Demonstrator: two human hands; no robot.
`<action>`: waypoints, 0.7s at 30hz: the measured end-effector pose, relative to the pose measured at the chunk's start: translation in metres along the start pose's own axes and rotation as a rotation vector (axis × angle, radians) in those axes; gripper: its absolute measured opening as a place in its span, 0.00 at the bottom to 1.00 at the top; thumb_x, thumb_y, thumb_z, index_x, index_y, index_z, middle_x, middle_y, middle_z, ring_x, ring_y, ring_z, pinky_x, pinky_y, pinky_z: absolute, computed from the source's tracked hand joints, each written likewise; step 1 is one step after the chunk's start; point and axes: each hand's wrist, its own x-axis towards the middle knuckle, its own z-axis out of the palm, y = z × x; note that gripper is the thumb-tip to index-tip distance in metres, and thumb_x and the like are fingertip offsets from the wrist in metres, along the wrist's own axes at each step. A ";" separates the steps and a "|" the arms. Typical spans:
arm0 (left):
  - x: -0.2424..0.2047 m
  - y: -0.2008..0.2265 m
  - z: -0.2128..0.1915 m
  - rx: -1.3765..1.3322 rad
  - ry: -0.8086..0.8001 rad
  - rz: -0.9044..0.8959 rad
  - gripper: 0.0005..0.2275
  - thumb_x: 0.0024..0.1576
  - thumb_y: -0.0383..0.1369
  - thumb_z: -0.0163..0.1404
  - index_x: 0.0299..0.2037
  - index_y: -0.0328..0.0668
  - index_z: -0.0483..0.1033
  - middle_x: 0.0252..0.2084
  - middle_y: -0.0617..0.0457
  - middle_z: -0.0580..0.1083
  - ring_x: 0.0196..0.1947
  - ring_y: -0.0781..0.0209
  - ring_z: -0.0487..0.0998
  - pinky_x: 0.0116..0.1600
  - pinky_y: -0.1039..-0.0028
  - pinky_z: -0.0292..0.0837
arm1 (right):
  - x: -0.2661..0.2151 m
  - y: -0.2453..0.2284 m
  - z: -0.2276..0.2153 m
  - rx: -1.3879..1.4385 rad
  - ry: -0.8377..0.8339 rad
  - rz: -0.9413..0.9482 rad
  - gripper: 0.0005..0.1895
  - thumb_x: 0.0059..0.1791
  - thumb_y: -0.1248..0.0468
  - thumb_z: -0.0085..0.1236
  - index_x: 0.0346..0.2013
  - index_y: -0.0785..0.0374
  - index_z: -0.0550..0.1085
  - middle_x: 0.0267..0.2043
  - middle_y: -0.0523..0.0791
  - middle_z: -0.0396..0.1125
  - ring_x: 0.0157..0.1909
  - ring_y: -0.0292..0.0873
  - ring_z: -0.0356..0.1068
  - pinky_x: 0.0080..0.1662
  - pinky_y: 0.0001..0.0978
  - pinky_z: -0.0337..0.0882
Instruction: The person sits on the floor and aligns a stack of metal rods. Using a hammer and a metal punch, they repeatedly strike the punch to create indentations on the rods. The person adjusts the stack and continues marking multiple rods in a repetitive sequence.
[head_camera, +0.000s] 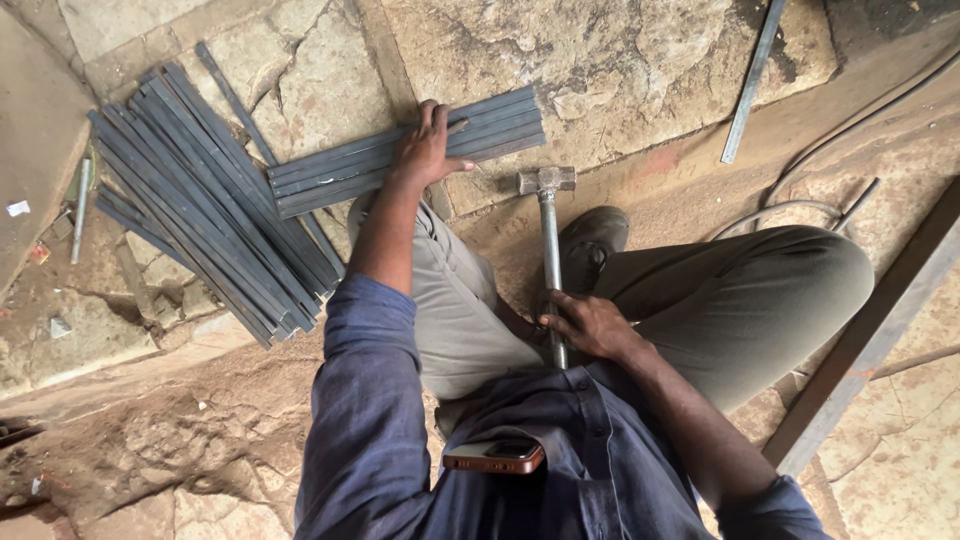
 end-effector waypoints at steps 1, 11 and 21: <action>-0.002 -0.002 0.001 0.026 0.014 0.005 0.55 0.44 0.53 0.71 0.73 0.42 0.43 0.77 0.34 0.40 0.67 0.31 0.64 0.67 0.48 0.65 | 0.000 0.000 0.000 0.002 -0.002 0.005 0.33 0.53 0.39 0.45 0.65 0.56 0.67 0.50 0.55 0.73 0.52 0.59 0.74 0.55 0.52 0.71; -0.018 0.010 -0.006 -0.030 0.086 -0.005 0.54 0.41 0.50 0.71 0.73 0.43 0.46 0.75 0.39 0.44 0.67 0.39 0.66 0.63 0.55 0.73 | 0.002 -0.003 -0.002 -0.014 -0.074 0.072 0.38 0.52 0.35 0.42 0.68 0.54 0.64 0.45 0.54 0.76 0.49 0.55 0.76 0.55 0.49 0.73; 0.019 -0.001 0.034 -0.576 0.459 -0.110 0.11 0.68 0.36 0.54 0.58 0.50 0.74 0.48 0.51 0.81 0.43 0.54 0.81 0.41 0.67 0.76 | 0.028 0.008 0.006 0.819 0.263 0.033 0.42 0.53 0.54 0.59 0.74 0.60 0.48 0.69 0.62 0.52 0.65 0.62 0.57 0.54 0.59 0.70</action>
